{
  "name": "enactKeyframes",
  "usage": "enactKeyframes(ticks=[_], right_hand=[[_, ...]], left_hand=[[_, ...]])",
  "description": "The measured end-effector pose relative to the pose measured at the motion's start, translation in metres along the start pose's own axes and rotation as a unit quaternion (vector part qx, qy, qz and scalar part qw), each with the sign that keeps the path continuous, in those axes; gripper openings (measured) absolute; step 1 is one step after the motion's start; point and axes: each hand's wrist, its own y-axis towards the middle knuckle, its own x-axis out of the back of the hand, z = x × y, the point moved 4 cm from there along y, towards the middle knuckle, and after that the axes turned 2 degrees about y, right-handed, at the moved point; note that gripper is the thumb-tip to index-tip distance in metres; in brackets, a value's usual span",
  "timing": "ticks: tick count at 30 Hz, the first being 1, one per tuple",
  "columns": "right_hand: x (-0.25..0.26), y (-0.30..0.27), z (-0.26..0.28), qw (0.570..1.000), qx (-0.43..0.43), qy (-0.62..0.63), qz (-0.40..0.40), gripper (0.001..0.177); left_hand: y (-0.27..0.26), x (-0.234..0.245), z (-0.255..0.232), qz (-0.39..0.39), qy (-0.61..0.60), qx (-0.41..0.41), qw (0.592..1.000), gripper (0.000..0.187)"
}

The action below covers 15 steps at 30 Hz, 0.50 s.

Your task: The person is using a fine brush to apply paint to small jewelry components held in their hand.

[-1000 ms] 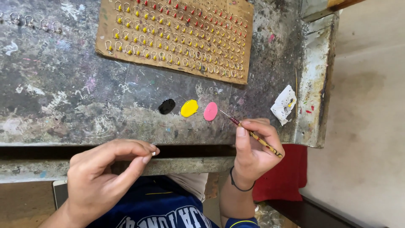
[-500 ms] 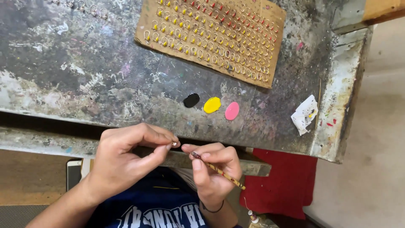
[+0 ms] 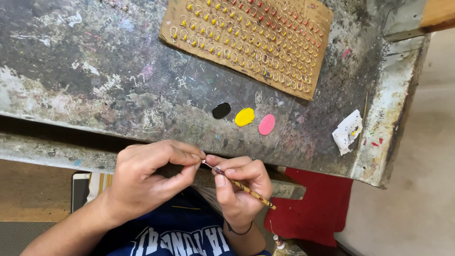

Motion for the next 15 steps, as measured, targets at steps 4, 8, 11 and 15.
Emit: enactKeyframes(ticks=[4, 8, 11, 15], right_hand=[[0.0, 0.0, -0.0018, 1.0, 0.0, 0.001, -0.002, 0.018], [-0.0014, 0.0012, -0.0006, 1.0, 0.001, -0.001, 0.004, 0.018], [-0.0007, 0.0003, -0.0006, 1.0, -0.001, -0.003, 0.006, 0.018], [-0.0014, 0.0008, -0.0003, 1.0, -0.004, -0.003, 0.003, 0.018]], left_hand=[[-0.0011, -0.0003, 0.001, 0.001, 0.003, -0.007, 1.0, 0.01], [-0.0008, 0.0002, 0.0009, 0.0, 0.003, -0.008, 1.0, 0.011], [-0.0014, 0.0, 0.0011, -0.001, 0.007, -0.009, 1.0, 0.01], [-0.001, 0.0002, 0.0014, 0.003, 0.003, -0.009, 1.0, 0.01]])
